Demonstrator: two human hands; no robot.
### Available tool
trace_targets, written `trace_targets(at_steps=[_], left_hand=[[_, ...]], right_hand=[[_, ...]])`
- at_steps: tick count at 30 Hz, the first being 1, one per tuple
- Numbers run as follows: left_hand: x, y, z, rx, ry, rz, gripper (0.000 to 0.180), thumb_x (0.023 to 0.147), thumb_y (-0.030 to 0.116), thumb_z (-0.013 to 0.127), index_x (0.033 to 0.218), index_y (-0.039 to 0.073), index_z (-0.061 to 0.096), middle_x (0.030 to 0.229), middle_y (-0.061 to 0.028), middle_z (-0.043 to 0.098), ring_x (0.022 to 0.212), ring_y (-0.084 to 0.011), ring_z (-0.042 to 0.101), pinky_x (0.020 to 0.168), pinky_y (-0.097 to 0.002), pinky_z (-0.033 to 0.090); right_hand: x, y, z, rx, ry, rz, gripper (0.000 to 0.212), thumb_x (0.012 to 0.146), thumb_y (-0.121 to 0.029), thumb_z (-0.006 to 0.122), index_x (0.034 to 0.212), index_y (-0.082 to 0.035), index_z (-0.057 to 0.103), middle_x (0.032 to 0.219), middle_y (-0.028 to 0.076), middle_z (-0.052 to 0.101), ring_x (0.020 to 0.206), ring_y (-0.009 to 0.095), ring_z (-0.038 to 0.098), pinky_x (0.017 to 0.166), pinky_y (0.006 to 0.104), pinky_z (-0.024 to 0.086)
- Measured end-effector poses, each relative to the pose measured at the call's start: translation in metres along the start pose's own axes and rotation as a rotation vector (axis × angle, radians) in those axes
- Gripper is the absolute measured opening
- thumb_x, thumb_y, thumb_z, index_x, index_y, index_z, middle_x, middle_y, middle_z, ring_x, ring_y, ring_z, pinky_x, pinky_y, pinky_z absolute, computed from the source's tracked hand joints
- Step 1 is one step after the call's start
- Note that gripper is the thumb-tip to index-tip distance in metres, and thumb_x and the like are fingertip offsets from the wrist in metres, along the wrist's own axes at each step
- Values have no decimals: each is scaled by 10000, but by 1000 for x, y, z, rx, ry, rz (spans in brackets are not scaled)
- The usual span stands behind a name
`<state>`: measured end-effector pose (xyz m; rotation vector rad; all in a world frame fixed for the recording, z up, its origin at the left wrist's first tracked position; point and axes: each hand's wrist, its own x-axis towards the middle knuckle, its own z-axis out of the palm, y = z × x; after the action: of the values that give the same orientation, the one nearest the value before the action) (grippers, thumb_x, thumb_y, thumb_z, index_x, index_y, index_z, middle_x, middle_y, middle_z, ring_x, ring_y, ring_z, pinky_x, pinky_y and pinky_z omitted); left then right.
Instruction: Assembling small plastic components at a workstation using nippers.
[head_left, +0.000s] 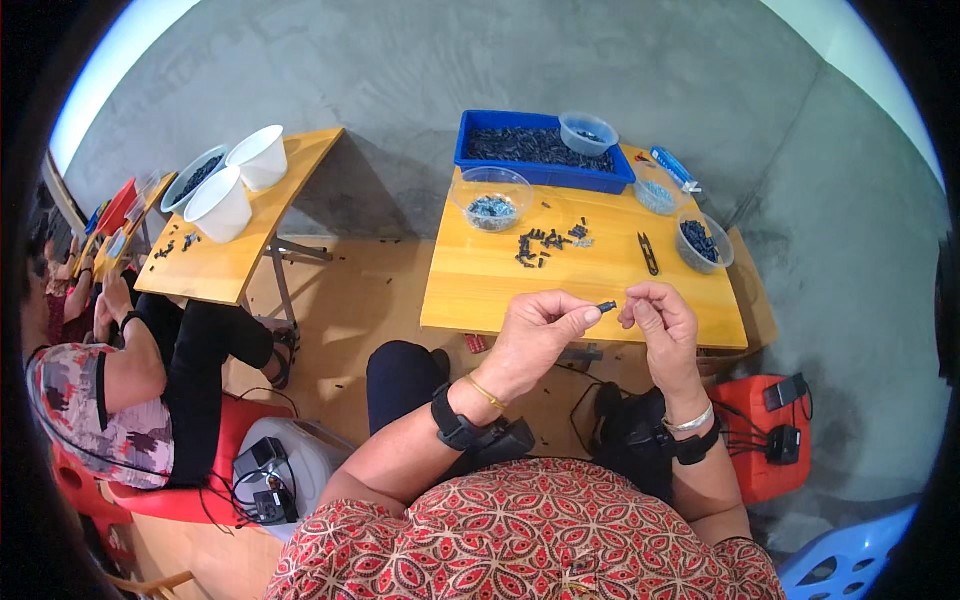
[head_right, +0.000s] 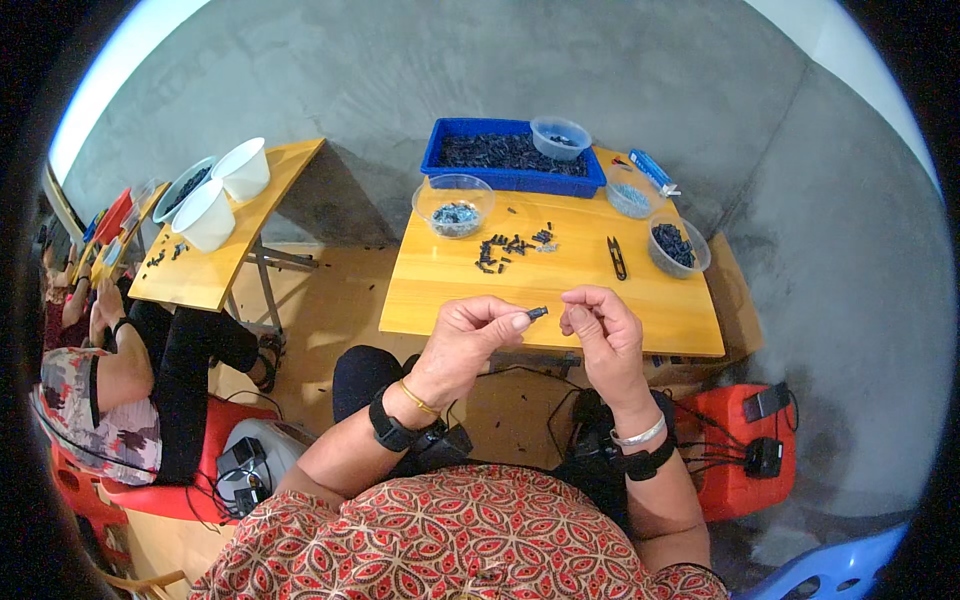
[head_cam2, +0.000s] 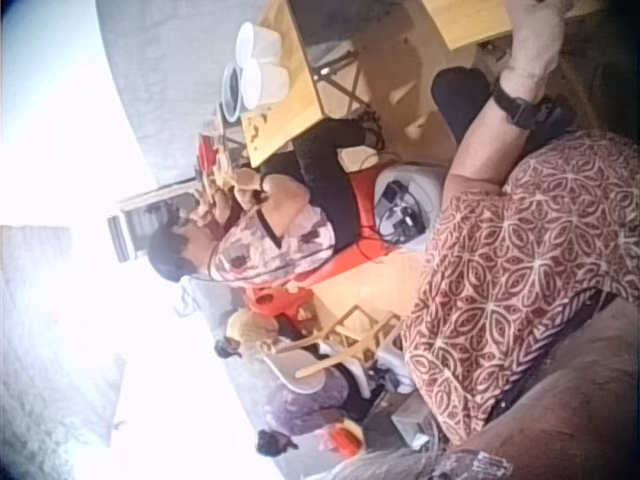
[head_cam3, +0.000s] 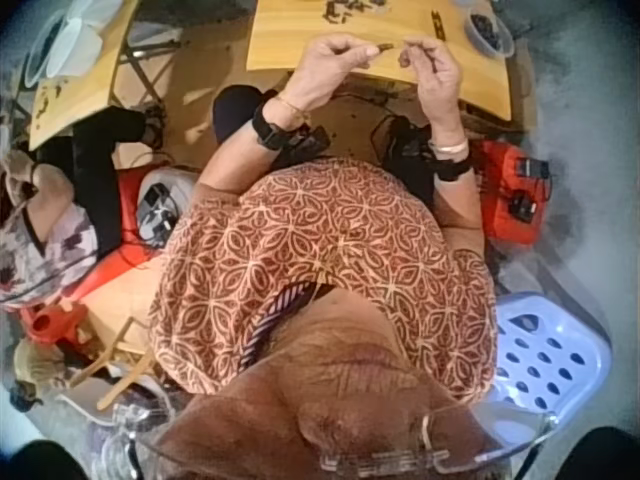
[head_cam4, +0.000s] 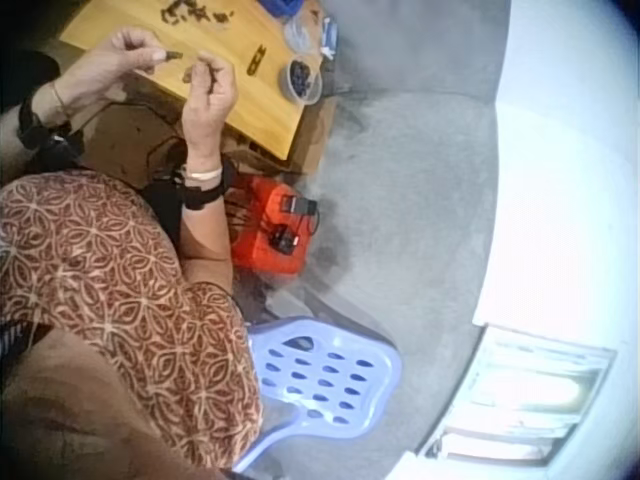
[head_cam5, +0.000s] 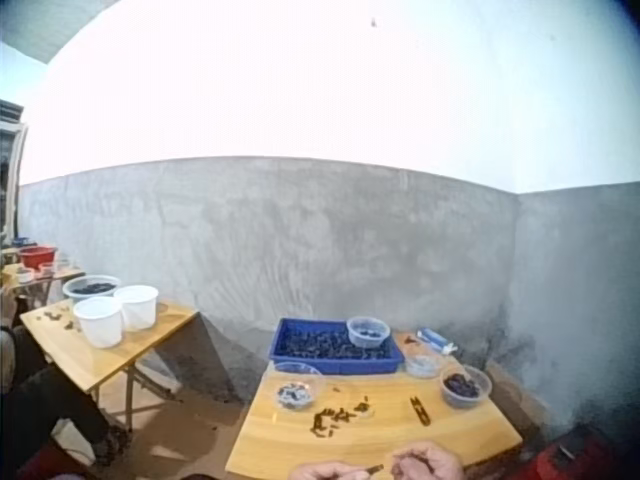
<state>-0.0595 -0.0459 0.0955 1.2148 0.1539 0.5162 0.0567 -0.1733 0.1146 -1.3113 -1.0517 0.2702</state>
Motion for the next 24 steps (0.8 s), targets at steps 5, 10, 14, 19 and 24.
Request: trace_targets(at_steps=[5,10,14,19,24], left_hand=[[10,-13,0,78,-9,-150,104,810,116,622,808,12,632,692,2,597,618,-53,522,581,-190,430],[16,-45,-14,25,-68,-299,203,859,171,562,883,-22,619,684,-22,586,619,-79,529,603,-210,456],[31,-62,-24,8,-37,-299,216,861,180,562,877,-28,618,676,-13,580,624,-78,529,609,-213,453],[69,-79,-27,29,-2,-252,201,854,173,574,870,-22,621,702,-17,596,619,-71,524,611,-215,441],[81,-100,-46,-11,38,-183,194,857,163,567,872,-22,621,756,-33,616,639,-80,542,650,-233,467]], right_hand=[[0,-2,4,-325,-159,-77,103,786,-12,567,888,-3,559,785,88,575,736,175,573,655,272,452],[7,32,-22,-586,-32,-108,80,782,-18,559,860,-10,569,771,112,592,707,209,588,641,293,461],[41,74,-108,-819,242,-60,85,790,-21,542,869,-12,573,761,104,594,699,204,590,628,293,461],[108,103,-190,-1095,322,-133,111,780,-58,551,880,-24,586,797,159,606,701,294,588,635,331,466],[140,121,-128,-1143,-1,-204,152,774,-110,563,893,-18,581,761,163,603,679,323,577,623,330,467]])
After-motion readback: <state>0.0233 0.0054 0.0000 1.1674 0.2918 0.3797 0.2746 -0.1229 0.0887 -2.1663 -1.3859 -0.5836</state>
